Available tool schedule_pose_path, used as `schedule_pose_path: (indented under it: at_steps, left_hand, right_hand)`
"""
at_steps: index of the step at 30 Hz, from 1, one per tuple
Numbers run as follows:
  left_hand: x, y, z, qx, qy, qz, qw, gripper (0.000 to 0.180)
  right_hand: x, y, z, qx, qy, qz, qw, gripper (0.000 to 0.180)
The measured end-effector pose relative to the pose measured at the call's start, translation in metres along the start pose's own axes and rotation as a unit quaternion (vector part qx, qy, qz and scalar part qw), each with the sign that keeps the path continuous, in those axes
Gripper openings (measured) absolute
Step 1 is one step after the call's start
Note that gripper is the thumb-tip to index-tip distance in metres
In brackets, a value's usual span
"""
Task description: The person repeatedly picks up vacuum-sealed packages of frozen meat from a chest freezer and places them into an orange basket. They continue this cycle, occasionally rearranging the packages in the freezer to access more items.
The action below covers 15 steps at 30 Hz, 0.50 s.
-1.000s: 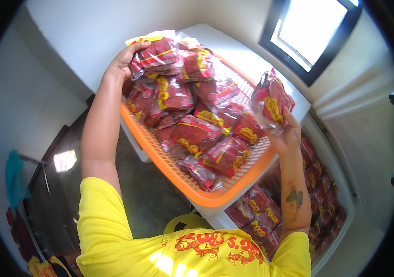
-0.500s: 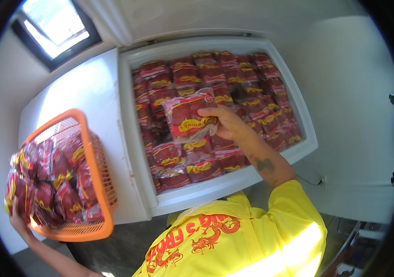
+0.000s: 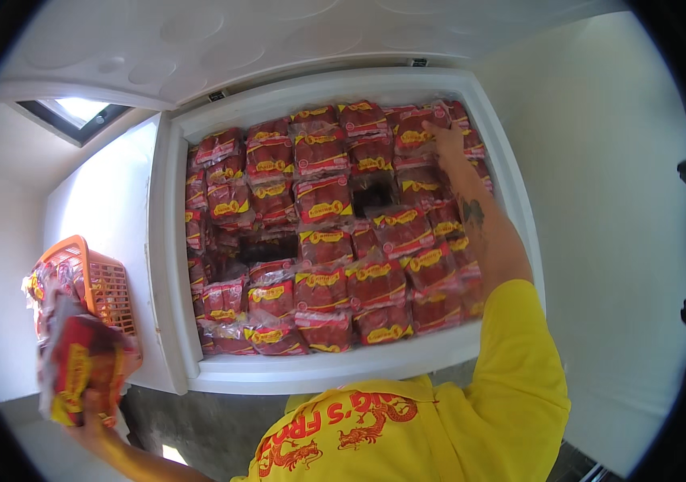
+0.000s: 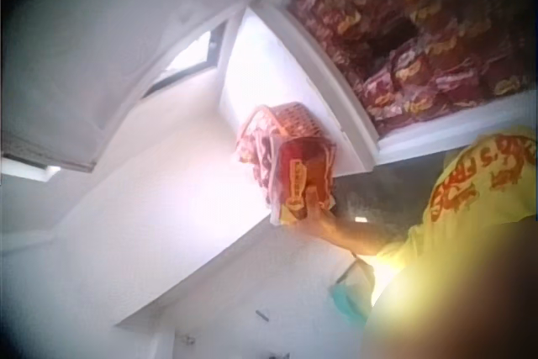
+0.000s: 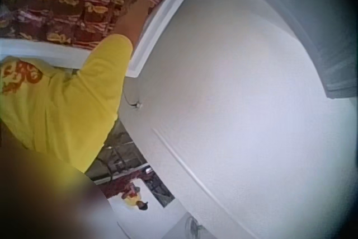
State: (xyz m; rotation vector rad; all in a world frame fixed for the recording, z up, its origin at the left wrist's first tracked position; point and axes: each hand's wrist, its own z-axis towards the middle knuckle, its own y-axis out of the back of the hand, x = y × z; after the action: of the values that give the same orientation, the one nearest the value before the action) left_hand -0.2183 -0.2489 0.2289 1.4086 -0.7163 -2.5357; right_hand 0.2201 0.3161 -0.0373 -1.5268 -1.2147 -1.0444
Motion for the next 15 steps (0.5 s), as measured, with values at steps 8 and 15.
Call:
schedule_pose_path:
  at_steps: [8, 15]
  left_hand:
    - [-0.085, -0.139, -0.107, 0.224, 0.129, -0.036, 0.965, 0.060]
    - [-0.100, -0.228, -0.127, 0.329, 0.146, 0.022, 0.933, 0.059]
  right_hand:
    - [-0.059, -0.011, 0.117, -0.070, 0.302, -0.488, 0.816, 0.078]
    - [-0.106, -0.013, 0.120, 0.045, 0.363, -0.606, 0.706, 0.078]
